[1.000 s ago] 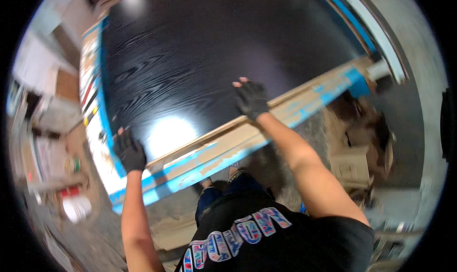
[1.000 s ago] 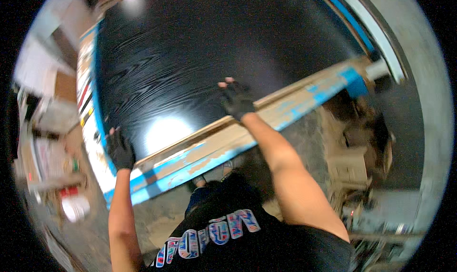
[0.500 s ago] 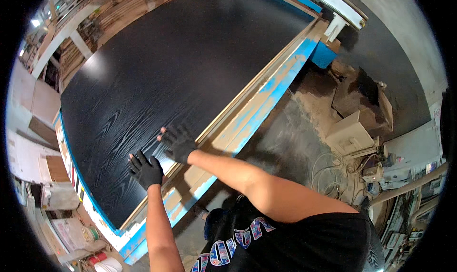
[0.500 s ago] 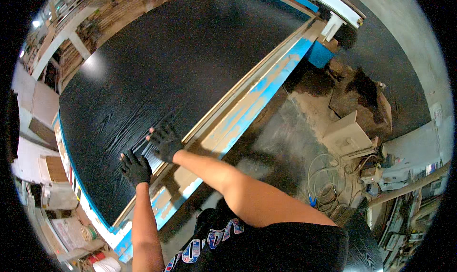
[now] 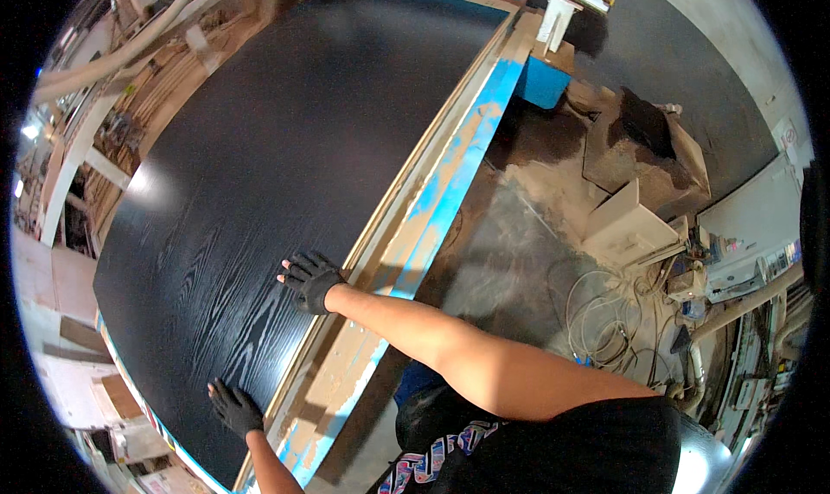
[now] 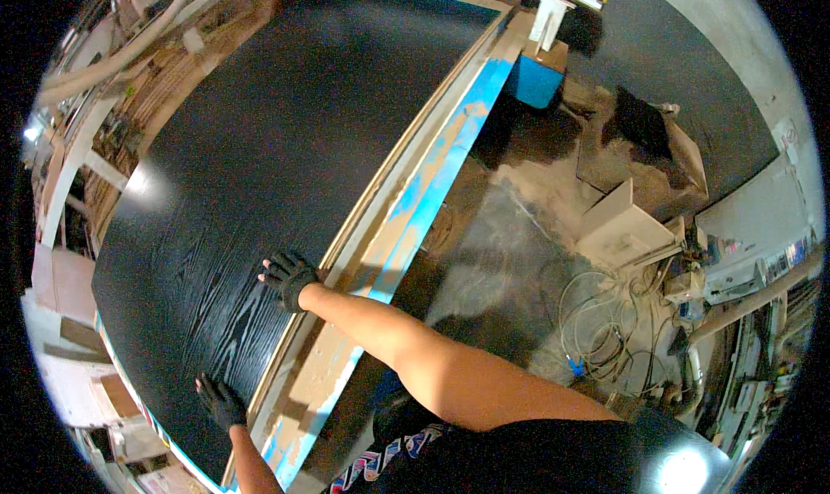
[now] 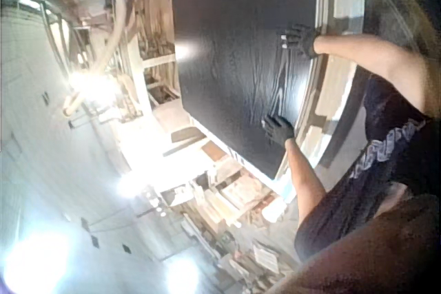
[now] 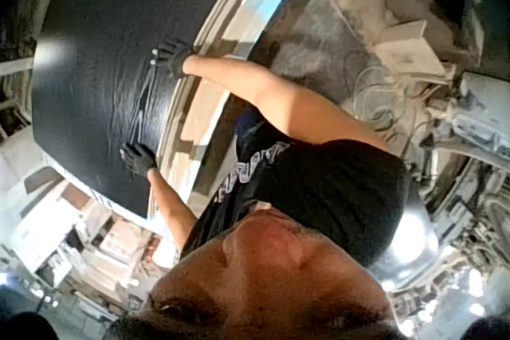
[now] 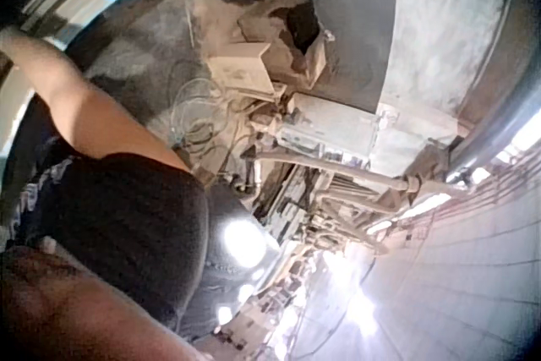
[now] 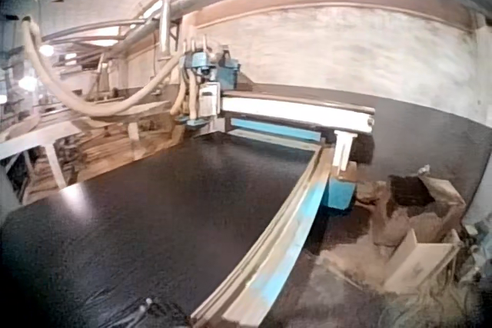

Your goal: The person lifts a large black wooden panel from a stack and places it onto the bed of a CNC machine, then uses a keyboard and mouse to operate the machine before adjusting the panel's position on the bed.

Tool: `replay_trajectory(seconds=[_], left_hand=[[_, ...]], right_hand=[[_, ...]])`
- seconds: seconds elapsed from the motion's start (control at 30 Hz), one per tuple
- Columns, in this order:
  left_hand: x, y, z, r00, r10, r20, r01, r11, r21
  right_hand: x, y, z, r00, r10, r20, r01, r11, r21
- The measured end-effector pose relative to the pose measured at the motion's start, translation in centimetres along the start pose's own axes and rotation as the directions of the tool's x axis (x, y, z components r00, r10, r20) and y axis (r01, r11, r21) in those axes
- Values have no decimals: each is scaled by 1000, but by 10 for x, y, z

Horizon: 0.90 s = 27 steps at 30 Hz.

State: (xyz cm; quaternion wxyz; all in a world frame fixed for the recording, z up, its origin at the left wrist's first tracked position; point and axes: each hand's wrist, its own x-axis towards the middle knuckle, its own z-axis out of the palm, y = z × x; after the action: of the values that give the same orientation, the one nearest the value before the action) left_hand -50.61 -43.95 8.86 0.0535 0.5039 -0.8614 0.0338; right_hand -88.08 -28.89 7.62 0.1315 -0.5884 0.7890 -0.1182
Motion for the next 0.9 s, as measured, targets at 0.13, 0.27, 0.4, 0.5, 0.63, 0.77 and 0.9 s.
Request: replay_trajectory(seconds=[0.13,0.27,0.4,0.5,0.63,0.77,0.9], left_hand=[[12,12,9,931,-341,130,313,930,194],[46,50,23,836,-493,243,217,703,677],[75,127,22,927,-363,-89,373,917,141],[96,198,28,995,-22,98,-33,849,527],[135,343,5,988,-114,102,55,887,458],[147,469,-2,991,70,116,-106,938,331],[149,531,9,984,175,-19,-167,960,226]], right_hand=[[9,58,-26,996,67,66,-63,997,-54],[31,113,-33,999,-14,31,10,994,107],[42,168,-54,1000,4,-3,-4,998,66],[38,181,-79,1000,23,8,-24,989,148],[36,228,-94,999,37,-24,-34,991,127],[38,276,-97,990,38,-136,-23,994,107],[49,296,-118,992,-10,-125,30,987,155]])
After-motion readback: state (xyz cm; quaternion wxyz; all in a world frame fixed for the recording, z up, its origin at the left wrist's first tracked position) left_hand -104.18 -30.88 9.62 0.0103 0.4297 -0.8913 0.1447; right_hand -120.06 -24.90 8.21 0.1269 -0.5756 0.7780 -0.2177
